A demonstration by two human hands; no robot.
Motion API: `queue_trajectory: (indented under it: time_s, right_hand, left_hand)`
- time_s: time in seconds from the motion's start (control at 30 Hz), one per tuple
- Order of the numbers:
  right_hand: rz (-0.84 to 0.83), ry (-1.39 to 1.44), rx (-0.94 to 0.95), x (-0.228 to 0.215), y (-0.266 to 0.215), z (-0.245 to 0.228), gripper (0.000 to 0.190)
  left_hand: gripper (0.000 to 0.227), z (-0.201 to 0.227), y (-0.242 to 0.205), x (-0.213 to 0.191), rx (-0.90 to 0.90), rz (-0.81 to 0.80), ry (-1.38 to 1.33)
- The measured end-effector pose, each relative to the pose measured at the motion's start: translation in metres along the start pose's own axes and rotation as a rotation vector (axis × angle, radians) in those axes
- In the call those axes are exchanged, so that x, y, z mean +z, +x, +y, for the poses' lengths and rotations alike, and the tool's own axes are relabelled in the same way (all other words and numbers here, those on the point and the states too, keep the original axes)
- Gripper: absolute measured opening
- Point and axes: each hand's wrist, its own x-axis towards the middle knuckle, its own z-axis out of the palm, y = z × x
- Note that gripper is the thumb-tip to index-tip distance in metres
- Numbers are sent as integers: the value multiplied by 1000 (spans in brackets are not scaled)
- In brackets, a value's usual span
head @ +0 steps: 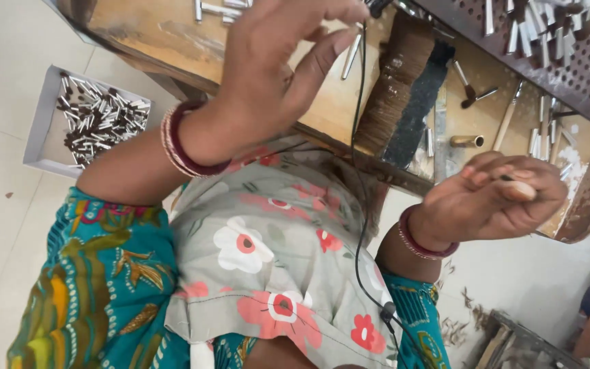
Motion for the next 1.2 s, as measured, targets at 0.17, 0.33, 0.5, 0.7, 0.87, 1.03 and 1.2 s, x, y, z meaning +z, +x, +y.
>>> queue_trajectory:
  time_s: [0.17, 0.33, 0.5, 0.7, 0.87, 1.03, 1.2]
  right_hand:
    - [15, -136, -21, -35, -5, -8, 26]
    - [63, -151, -2, -58, -13, -7, 27]
    - [72, -122, 31, -49, -13, -14, 30]
    - [60, -103, 23, -40, -12, -16, 33]
    - [111, -144, 62, -40, -9, -12, 36]
    - [95, -133, 51, -40, -11, -9, 37]
    - [84, -149, 20, -49, -11, -20, 37]
  left_hand:
    - [8, -12, -33, -6, -34, -516, -194]
    - [12, -59, -108, 35, -172, -950, -46]
    - [32, -126, -166, 117, -103, -863, 176]
    - [25, -173, -174, 184, -424, -768, -213]
    - [23, -176, -174, 208, -394, -774, -284]
    - [22, -223, -226, 237, -409, -818, -390]
    - [11, -160, -184, 165, -199, -931, -164]
